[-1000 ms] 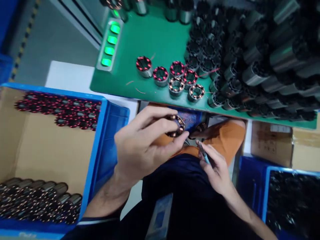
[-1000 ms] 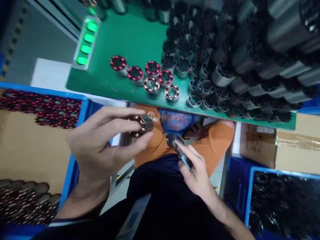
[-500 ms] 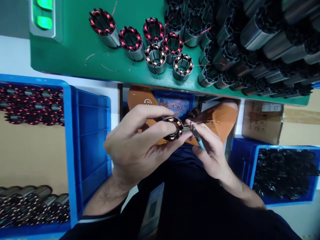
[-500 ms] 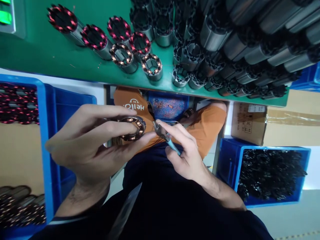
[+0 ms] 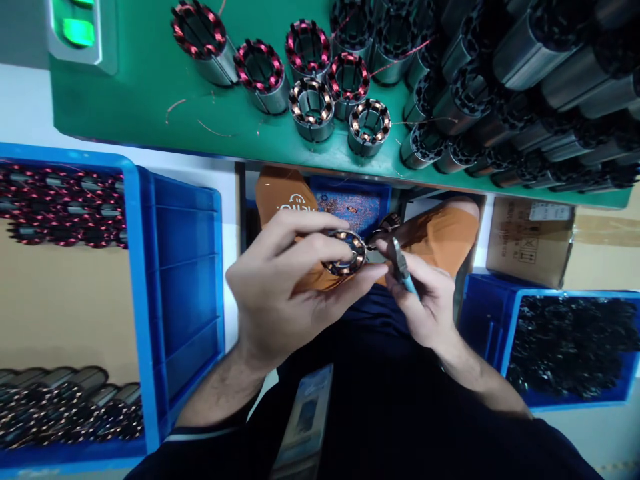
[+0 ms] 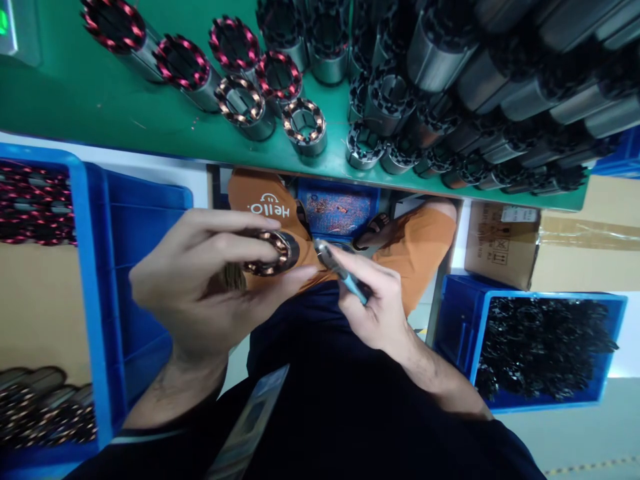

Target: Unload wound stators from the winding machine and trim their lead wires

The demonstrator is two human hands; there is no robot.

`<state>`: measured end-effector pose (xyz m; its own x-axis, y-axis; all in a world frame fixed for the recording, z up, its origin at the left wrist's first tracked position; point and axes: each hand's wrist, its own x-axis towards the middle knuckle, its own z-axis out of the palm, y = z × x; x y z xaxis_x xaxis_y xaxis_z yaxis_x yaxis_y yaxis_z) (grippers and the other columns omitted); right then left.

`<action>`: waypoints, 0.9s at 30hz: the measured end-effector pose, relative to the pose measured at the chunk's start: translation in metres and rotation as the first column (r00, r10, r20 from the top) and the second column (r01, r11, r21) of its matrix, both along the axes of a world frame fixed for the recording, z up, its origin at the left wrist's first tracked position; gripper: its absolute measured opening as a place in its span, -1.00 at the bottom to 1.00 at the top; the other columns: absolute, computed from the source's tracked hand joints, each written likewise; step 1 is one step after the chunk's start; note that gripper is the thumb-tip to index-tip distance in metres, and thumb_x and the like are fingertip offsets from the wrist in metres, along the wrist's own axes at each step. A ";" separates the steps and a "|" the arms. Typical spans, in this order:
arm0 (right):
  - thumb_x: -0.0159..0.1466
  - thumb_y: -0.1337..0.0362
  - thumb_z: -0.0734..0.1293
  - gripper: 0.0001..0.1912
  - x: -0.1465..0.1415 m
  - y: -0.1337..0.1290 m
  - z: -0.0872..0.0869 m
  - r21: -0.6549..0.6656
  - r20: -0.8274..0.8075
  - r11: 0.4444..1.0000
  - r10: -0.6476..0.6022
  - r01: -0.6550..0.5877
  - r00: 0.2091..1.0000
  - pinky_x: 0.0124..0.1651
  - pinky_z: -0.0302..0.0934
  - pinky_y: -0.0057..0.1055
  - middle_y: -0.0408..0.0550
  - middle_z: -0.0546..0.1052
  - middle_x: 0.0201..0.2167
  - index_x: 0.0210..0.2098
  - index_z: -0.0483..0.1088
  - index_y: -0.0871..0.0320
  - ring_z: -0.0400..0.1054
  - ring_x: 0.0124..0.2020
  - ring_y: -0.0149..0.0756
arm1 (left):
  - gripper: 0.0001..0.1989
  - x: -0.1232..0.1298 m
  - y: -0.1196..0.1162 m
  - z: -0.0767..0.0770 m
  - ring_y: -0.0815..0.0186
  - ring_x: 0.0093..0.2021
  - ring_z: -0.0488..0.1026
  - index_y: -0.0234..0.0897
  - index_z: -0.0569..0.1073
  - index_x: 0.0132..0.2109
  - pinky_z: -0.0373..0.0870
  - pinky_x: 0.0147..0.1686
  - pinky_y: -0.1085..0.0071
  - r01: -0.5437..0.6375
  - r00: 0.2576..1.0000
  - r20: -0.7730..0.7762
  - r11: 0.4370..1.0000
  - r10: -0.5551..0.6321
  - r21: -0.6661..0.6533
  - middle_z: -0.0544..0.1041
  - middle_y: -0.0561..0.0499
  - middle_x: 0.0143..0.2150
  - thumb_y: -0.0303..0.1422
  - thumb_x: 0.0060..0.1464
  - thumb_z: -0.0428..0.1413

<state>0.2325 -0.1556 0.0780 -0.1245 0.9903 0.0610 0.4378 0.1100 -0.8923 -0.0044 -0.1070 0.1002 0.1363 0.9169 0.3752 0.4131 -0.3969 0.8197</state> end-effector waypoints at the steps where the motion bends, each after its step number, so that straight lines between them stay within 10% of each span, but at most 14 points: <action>1: 0.48 0.36 0.35 -0.42 0.002 0.002 -0.002 -0.003 0.033 1.000 -0.016 0.016 0.999 -0.18 0.56 -0.29 -0.01 0.76 -0.10 0.41 0.70 0.08 0.53 -0.30 -0.27 | -0.76 0.000 0.000 -0.003 0.13 0.13 0.78 -0.02 0.72 0.01 0.79 -0.08 0.22 0.027 0.994 0.105 0.995 -0.017 -0.094 0.78 0.01 0.14 -0.16 0.36 0.59; 8: 0.41 0.27 0.48 -0.33 0.006 0.010 -0.008 0.222 0.235 0.975 -0.070 0.017 0.969 -0.09 0.54 -0.16 -0.06 0.53 -0.16 0.50 0.67 -0.06 0.46 -0.16 -0.18 | -0.55 0.015 0.006 -0.011 0.26 -0.13 0.76 -0.19 0.72 -0.19 0.70 -0.37 0.49 0.218 0.793 0.583 0.812 0.176 -0.542 0.72 -0.04 -0.06 0.06 0.29 0.62; 27: 0.52 0.42 0.58 -0.16 0.010 0.005 -0.013 0.204 0.061 0.978 0.028 -0.040 0.998 -0.15 0.49 -0.36 -0.12 0.47 -0.15 0.68 0.49 -0.29 0.41 -0.19 -0.29 | -0.66 0.038 0.007 -0.013 0.32 -0.16 0.67 -0.20 0.73 -0.19 0.73 -0.15 0.44 0.286 0.694 0.704 0.841 0.150 -0.460 0.69 -0.03 -0.16 -0.07 0.33 0.60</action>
